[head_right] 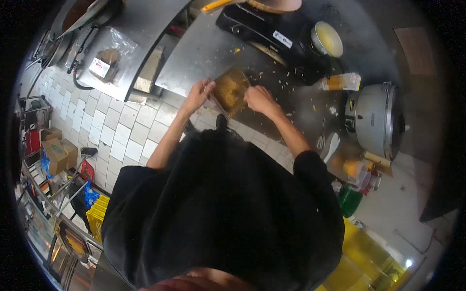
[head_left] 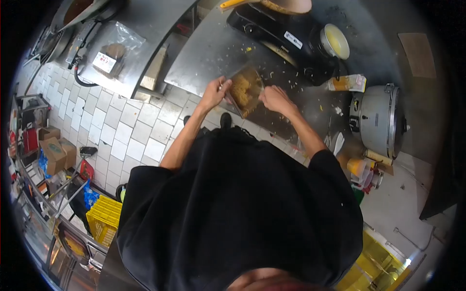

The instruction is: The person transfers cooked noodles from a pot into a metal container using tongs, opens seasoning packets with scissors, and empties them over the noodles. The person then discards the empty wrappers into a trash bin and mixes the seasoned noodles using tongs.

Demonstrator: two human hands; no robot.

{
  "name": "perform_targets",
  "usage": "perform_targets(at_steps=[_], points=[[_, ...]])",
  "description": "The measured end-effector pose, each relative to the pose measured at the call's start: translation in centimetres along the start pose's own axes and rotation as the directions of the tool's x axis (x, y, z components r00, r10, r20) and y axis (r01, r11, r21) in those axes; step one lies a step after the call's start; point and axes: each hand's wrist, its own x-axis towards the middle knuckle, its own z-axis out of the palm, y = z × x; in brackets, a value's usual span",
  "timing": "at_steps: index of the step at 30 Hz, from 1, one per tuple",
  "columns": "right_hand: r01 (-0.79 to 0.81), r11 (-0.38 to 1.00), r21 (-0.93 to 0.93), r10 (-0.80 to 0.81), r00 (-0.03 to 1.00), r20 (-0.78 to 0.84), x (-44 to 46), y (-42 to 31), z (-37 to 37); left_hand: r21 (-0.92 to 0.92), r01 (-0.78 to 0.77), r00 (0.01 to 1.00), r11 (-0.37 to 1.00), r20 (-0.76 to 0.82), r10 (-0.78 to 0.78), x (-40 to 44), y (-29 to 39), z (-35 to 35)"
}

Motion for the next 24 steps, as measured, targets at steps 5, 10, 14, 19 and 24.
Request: perform_targets(at_steps=[5, 10, 14, 19, 24], points=[[-0.02, 0.998, 0.056, 0.022, 0.999, -0.037, 0.5, 0.0, -1.4, 0.081, -0.006, 1.0, 0.997, 0.004, 0.006, 0.6, 1.1, 0.0], [-0.062, 0.975, 0.213, 0.082, 0.993, -0.085, 0.2, 0.2, -2.6, 0.044, 0.009, 1.0, 0.999, -0.018, -0.008, 0.8, 1.0, -0.1], [0.147, 0.978, 0.15, -0.148, 0.989, -0.009, 1.5, 1.9, -0.2, 0.008, 0.048, 0.997, 0.999, -0.052, -0.048, 1.6, -0.1, -0.2], [0.033, 0.998, 0.044, -0.033, 0.999, -0.006, 0.0, 1.0, -0.2, 0.012, 0.047, 0.999, 0.999, -0.025, -0.047, 0.6, 0.4, 0.2], [-0.018, 0.987, -0.16, 0.008, 0.998, -0.067, 0.2, 0.8, -1.4, 0.056, -0.015, 0.998, 0.998, -0.068, 0.019, 2.1, -0.4, -0.4]])
